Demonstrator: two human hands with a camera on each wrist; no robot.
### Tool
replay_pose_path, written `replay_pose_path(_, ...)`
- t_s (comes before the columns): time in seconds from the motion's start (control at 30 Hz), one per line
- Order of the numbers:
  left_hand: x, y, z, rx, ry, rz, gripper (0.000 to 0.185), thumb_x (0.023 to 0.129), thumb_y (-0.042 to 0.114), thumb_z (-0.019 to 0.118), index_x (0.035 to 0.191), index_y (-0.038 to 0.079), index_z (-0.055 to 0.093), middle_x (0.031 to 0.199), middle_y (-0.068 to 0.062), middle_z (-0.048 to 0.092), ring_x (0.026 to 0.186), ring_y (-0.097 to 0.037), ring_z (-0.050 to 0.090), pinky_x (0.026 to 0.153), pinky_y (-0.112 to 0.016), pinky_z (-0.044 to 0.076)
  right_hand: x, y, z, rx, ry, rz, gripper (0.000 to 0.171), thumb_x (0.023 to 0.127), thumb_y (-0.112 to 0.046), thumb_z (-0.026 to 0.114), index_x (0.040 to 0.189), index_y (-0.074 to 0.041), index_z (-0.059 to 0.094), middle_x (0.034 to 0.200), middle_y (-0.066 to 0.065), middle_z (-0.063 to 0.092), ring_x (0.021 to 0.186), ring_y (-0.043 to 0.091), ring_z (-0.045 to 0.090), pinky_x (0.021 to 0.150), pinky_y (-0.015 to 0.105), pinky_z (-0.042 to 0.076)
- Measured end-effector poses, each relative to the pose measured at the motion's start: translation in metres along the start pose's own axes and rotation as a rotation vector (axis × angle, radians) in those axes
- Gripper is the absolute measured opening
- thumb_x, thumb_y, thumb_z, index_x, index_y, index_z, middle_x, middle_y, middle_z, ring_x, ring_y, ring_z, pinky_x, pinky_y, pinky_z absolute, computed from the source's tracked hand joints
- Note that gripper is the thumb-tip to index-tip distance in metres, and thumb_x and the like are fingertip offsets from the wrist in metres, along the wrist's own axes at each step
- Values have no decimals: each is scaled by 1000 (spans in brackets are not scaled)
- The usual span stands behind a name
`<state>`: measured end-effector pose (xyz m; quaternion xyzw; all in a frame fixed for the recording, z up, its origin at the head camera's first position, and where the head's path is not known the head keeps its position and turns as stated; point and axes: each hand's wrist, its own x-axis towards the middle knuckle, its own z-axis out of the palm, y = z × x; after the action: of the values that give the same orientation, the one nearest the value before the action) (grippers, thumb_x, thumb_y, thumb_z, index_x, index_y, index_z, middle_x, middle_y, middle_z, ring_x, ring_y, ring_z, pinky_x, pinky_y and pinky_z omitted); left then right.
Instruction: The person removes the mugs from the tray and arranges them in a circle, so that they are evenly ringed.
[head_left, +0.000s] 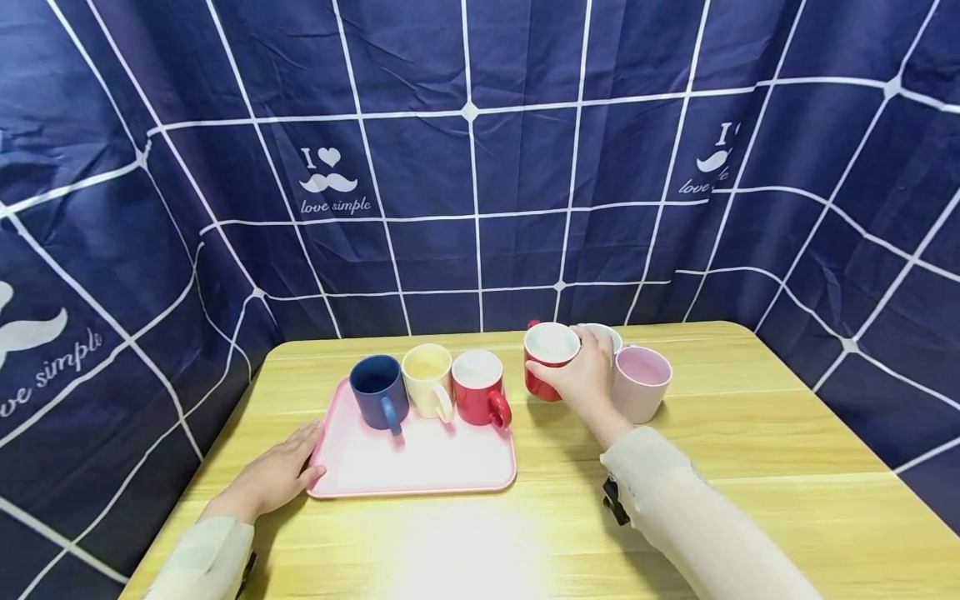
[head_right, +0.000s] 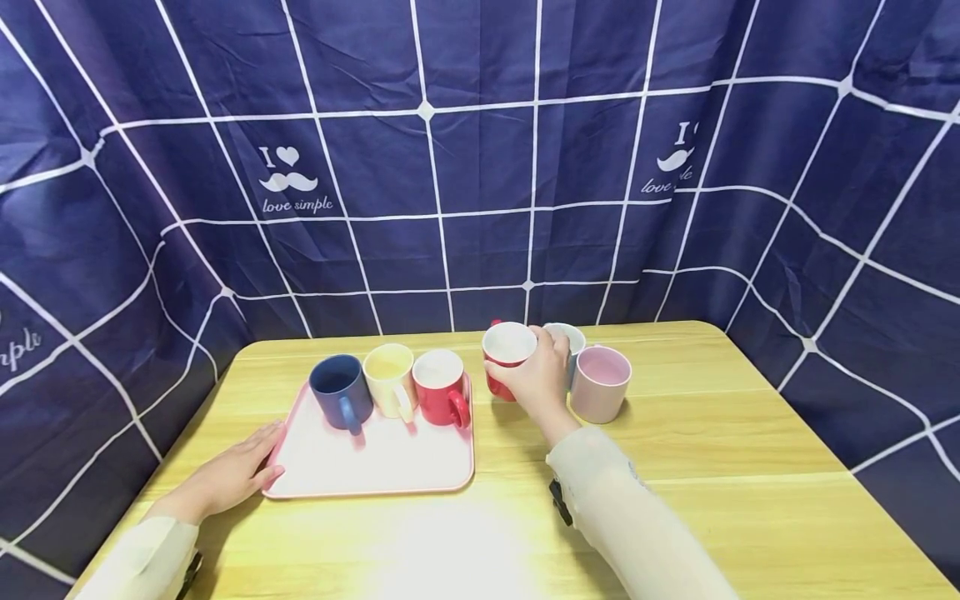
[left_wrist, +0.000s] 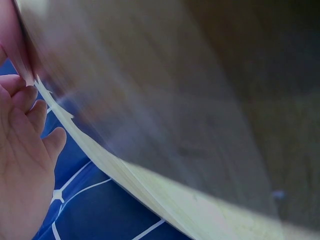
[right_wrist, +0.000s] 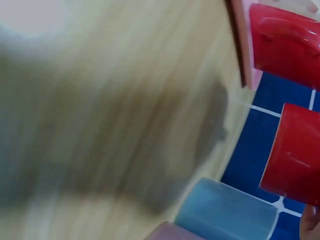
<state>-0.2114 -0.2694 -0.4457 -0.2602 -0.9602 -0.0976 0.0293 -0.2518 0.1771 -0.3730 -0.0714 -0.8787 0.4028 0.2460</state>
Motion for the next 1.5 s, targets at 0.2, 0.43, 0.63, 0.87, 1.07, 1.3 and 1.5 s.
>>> replay_pose_path(0.2,-1,1,0,-3,-12,-10,60,93,26,60,136,-12,43,140,-28,41,130,-43,38,101,-56,35,-7,13,5,3,-4,24,86,59,-33,91,127,2,51,119,21,44,113,34,41,93,47,41)
replay_pose_path(0.43,-2,3,-2,-11,-15,-18,60,92,27,60,135,-11,43,140,-28,42,130,-43,38,101,-56,35,-15,23,10,-12,-12,64,85,60,-34,89,127,2,50,119,22,43,113,36,41,94,49,40)
replay_pose_path(0.63,-3,3,-2,-11,-17,-17,59,93,26,60,135,-12,43,140,-28,41,130,-43,37,101,-56,35,-20,28,11,-23,-14,83,82,63,-32,87,127,2,50,120,23,44,117,37,37,95,52,38)
replay_pose_path(0.87,-3,3,-1,-7,-15,-13,59,93,26,60,135,-12,43,140,-28,41,130,-43,38,101,-56,35,-23,35,11,-56,-14,132,84,64,-33,87,129,2,49,117,23,43,115,37,37,93,52,40)
replay_pose_path(1.07,-4,3,-1,-7,-6,-9,59,93,25,60,135,-12,43,140,-28,41,130,-43,38,102,-55,34,-23,38,11,-64,-14,159,84,65,-34,86,130,2,47,119,23,41,115,38,37,93,52,41)
replay_pose_path(1.3,-4,3,1,4,9,4,58,92,25,60,134,-12,45,139,-28,43,128,-44,39,100,-56,36,-23,40,11,-63,6,159,86,65,-35,86,132,2,47,119,24,41,115,38,37,92,52,40)
replay_pose_path(1.5,-3,4,0,-3,3,-3,59,93,25,60,135,-12,43,140,-28,42,129,-43,38,101,-55,35,-22,40,12,-62,18,163,86,66,-36,85,132,1,46,120,23,42,116,37,36,93,53,40)
